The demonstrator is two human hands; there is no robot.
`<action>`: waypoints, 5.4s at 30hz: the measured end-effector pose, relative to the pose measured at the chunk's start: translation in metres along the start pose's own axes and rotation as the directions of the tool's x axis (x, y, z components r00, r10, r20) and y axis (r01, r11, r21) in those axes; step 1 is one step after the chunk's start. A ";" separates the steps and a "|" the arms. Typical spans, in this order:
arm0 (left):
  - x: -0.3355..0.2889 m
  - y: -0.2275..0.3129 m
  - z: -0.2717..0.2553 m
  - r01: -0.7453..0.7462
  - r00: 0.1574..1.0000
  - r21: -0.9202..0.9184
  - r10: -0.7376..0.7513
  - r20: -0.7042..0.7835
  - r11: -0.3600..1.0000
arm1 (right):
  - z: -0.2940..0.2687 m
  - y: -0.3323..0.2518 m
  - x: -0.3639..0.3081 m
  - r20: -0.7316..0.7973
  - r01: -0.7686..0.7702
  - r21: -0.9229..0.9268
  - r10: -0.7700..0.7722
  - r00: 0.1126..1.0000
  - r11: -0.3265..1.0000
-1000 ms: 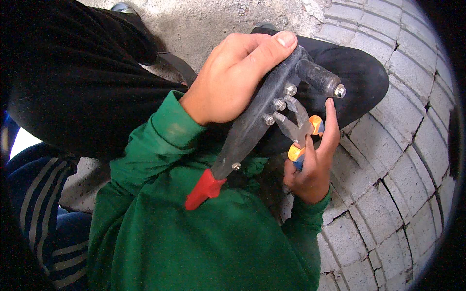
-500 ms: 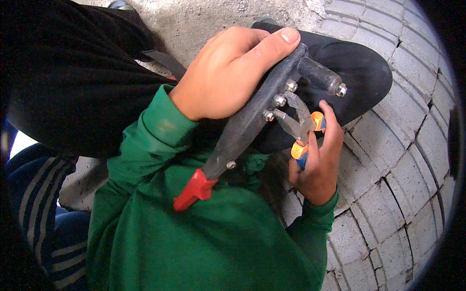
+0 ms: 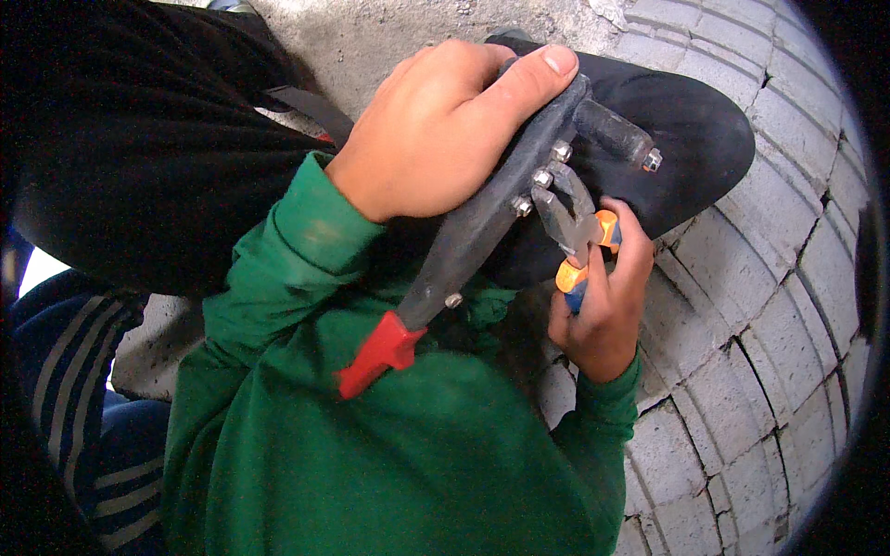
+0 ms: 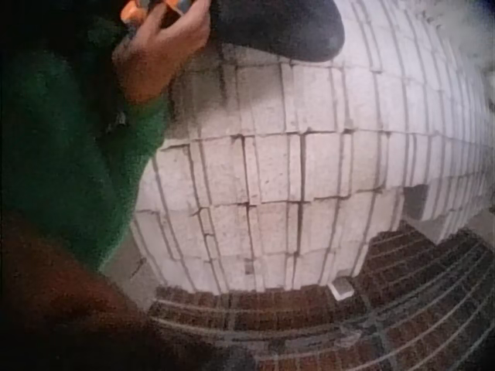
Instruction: The person sits on the floor and uses pliers to tighten bolts on a metal tool with red handles. They adjust the tool's position on their lap and reposition the pliers to secure the fasteners.
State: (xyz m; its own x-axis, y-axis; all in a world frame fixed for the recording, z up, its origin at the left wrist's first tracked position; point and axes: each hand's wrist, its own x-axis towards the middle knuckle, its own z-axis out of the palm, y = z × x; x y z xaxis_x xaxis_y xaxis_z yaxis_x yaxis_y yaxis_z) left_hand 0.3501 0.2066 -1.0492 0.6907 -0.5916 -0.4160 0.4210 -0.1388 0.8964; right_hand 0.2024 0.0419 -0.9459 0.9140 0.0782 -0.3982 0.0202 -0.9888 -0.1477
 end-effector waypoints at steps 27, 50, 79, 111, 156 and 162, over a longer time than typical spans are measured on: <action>-0.007 -0.002 -0.006 -0.269 0.958 0.166 0.281 -0.053 0.949 | 0.027 0.002 0.009 -0.162 0.136 0.047 -0.127 0.979 0.990; 0.000 0.005 -0.008 -0.112 0.991 -0.405 0.133 0.024 0.907 | 0.063 -0.009 -0.015 0.476 -0.476 0.879 0.009 0.879 -0.025; 0.003 -0.001 -0.011 0.066 0.990 -0.336 -0.021 0.136 0.940 | -0.021 0.009 0.000 -0.137 0.027 -0.085 -0.039 0.990 0.996; 0.002 -0.008 -0.004 0.036 0.999 -0.012 -0.036 -0.024 0.999 | 0.006 0.030 -0.005 -0.166 0.048 -0.116 -0.067 0.984 0.992; -0.004 -0.029 -0.012 -0.387 0.920 0.184 0.390 0.017 0.904 | 0.042 0.039 0.003 -0.382 0.090 0.002 -0.082 0.920 0.996; -0.007 -0.035 -0.014 -0.543 0.822 0.429 0.562 0.094 0.722 | 0.048 0.038 0.006 -0.464 0.089 0.070 -0.047 0.885 0.994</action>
State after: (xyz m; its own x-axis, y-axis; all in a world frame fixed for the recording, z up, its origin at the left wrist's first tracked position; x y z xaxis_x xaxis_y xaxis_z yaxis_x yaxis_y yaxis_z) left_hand 0.3389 0.2264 -1.0800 0.7491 -0.6385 0.1764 -0.3229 -0.1194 0.9389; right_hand 0.1892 0.0106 -0.9979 0.9956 0.0566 0.0749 0.0734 -0.9666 -0.2455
